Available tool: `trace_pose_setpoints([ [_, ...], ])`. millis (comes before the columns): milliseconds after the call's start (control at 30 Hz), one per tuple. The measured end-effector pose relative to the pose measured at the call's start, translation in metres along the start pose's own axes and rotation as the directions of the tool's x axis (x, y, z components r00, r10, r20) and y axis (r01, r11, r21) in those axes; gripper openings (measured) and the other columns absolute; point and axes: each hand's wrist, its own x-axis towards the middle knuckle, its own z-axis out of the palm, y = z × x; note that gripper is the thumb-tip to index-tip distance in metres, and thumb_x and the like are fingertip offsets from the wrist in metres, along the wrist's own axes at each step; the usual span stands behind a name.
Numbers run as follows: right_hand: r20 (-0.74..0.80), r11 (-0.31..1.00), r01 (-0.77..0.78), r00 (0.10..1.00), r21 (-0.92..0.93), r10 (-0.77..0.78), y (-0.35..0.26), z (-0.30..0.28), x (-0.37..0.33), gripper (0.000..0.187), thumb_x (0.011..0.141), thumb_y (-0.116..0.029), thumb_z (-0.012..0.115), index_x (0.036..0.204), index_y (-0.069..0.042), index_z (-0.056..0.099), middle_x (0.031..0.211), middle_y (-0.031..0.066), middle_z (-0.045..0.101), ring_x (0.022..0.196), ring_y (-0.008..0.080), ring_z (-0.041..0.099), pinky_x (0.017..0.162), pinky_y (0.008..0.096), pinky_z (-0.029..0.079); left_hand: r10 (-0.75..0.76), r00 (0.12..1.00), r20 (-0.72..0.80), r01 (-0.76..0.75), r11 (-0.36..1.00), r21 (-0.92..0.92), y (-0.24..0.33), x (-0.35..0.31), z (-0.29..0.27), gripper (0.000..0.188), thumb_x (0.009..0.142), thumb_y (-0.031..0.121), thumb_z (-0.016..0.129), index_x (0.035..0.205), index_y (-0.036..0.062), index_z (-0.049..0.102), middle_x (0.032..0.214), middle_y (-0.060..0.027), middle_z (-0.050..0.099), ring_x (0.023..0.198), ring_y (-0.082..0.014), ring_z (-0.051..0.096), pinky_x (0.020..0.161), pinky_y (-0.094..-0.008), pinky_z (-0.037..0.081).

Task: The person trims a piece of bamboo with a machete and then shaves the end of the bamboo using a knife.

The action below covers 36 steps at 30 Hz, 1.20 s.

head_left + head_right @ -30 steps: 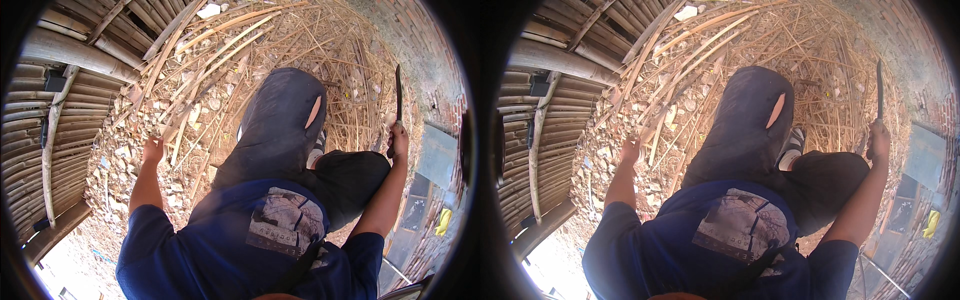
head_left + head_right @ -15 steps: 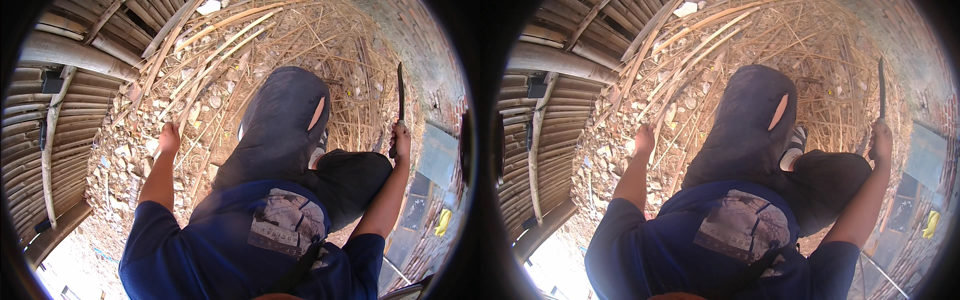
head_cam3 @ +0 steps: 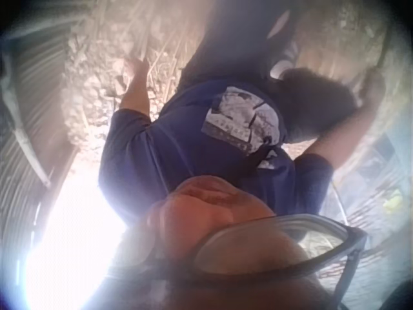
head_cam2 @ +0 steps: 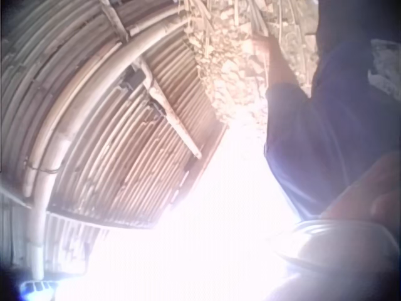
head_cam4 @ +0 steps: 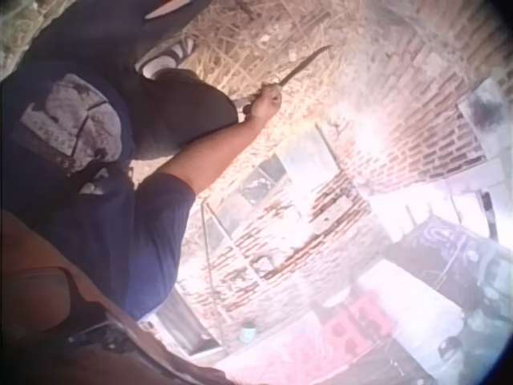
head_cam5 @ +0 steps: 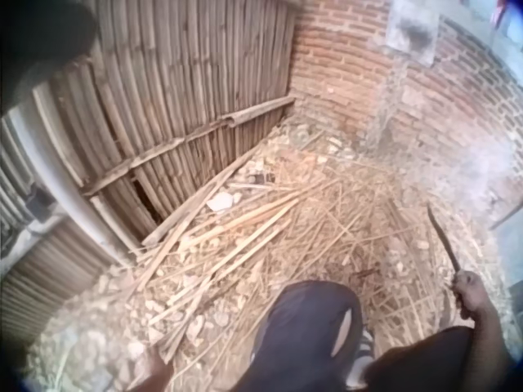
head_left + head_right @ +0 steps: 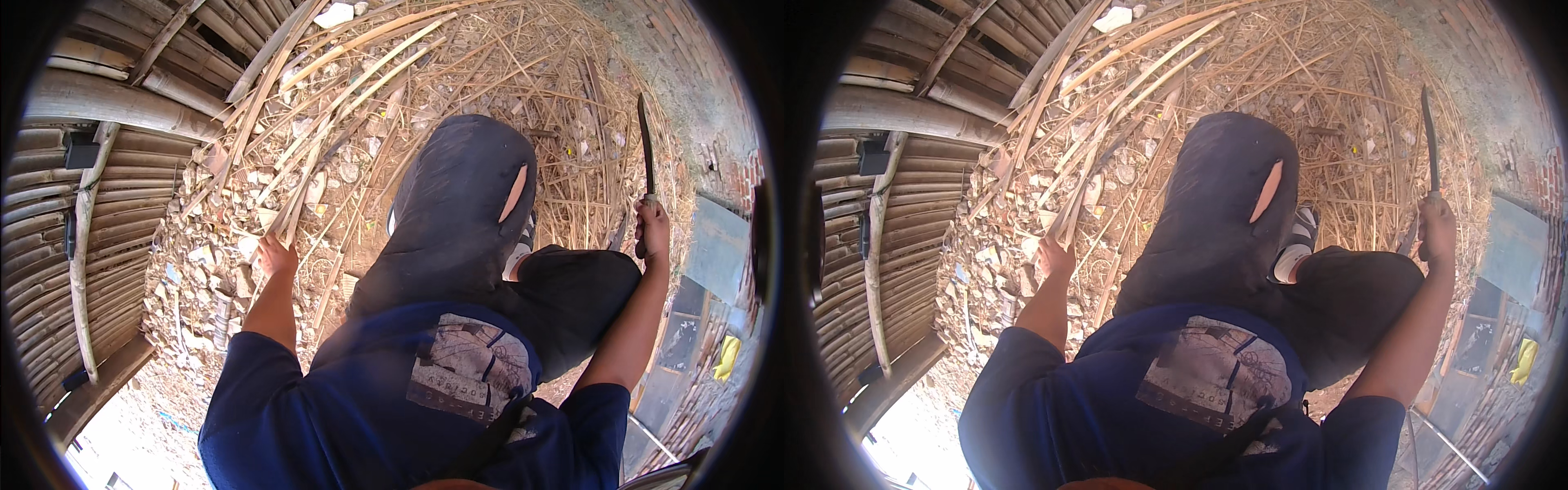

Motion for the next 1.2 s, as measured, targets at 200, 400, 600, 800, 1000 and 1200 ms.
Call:
trace_pose_setpoints([
  [200, 0.004, 1.000, 0.021, 1.000, 0.005, -0.021, -0.012, 0.011, 0.001, 0.018, 0.089, -0.022, 0.067, 0.094, -0.009, 0.057, 0.065, -0.0032, 0.050, 0.045, 0.0070, 0.043, 0.042, 0.0232, 0.035, 0.004, 1.000, 0.026, -0.003, 0.999, -0.040, -0.016, 0.016, 0.024, 0.037, 0.094, 0.023, 0.059, 0.127, 0.0113, 0.048, 0.127, -0.0136, 0.052, 0.118, -0.0332, 0.055, 0.093, -0.0506, 0.048],
  [400, 0.032, 1.000, 0.019, 0.999, -0.012, -0.019, -0.018, 0.013, -0.003, 0.018, 0.089, -0.020, 0.066, 0.098, -0.006, 0.058, 0.067, -0.0015, 0.051, 0.050, 0.0081, 0.045, 0.046, 0.0251, 0.037, 0.038, 0.998, -0.040, -0.039, 0.999, -0.032, -0.017, 0.026, -0.008, 0.026, 0.098, 0.017, 0.047, 0.123, 0.0099, 0.052, 0.121, -0.0150, 0.059, 0.110, -0.0324, 0.062, 0.089, -0.0483, 0.052],
  [600, 0.031, 0.999, 0.018, 0.999, -0.034, -0.017, -0.015, 0.012, -0.001, 0.018, 0.089, -0.021, 0.066, 0.098, -0.007, 0.058, 0.067, -0.0020, 0.051, 0.048, 0.0077, 0.045, 0.045, 0.0245, 0.037, -0.142, 0.987, -0.076, 0.137, 0.988, -0.072, -0.020, 0.044, -0.040, 0.050, 0.093, 0.027, 0.055, 0.138, 0.0088, 0.040, 0.139, -0.0167, 0.040, 0.130, -0.0354, 0.040, 0.103, -0.0511, 0.039],
  [800, 0.011, 0.998, 0.013, 1.000, -0.061, -0.012, -0.013, 0.012, -0.006, 0.016, 0.089, -0.021, 0.064, 0.097, -0.008, 0.058, 0.065, -0.0028, 0.050, 0.045, 0.0066, 0.043, 0.041, 0.0233, 0.035, 0.035, 0.985, -0.169, -0.068, 0.979, -0.193, -0.008, 0.090, -0.037, 0.059, 0.091, 0.033, 0.061, 0.140, 0.0082, 0.039, 0.139, -0.0154, 0.042, 0.130, -0.0358, 0.041, 0.105, -0.0523, 0.038],
  [1000, 0.025, 0.997, -0.012, 1.000, -0.082, 0.014, -0.019, 0.016, -0.001, 0.019, 0.087, -0.021, 0.067, 0.094, -0.006, 0.057, 0.065, -0.0025, 0.049, 0.045, 0.0068, 0.044, 0.041, 0.0242, 0.035, 0.083, 0.995, 0.055, -0.060, 0.938, -0.342, 0.039, 0.132, -0.039, 0.052, 0.093, 0.035, 0.059, 0.135, 0.0049, 0.051, 0.134, -0.0196, 0.048, 0.127, -0.0346, 0.045, 0.101, -0.0566, 0.043],
  [1200, 0.034, 0.995, -0.019, 0.999, -0.100, 0.022, -0.024, 0.022, 0.001, 0.020, 0.088, -0.022, 0.067, 0.097, -0.008, 0.058, 0.065, -0.0027, 0.049, 0.046, 0.0063, 0.044, 0.042, 0.0235, 0.035, 0.375, 0.878, -0.298, -0.445, 0.868, -0.219, 0.071, 0.106, -0.036, 0.038, 0.093, 0.036, 0.059, 0.110, 0.0027, 0.064, 0.131, -0.0188, 0.051, 0.124, -0.0334, 0.048, 0.103, -0.0527, 0.044],
])
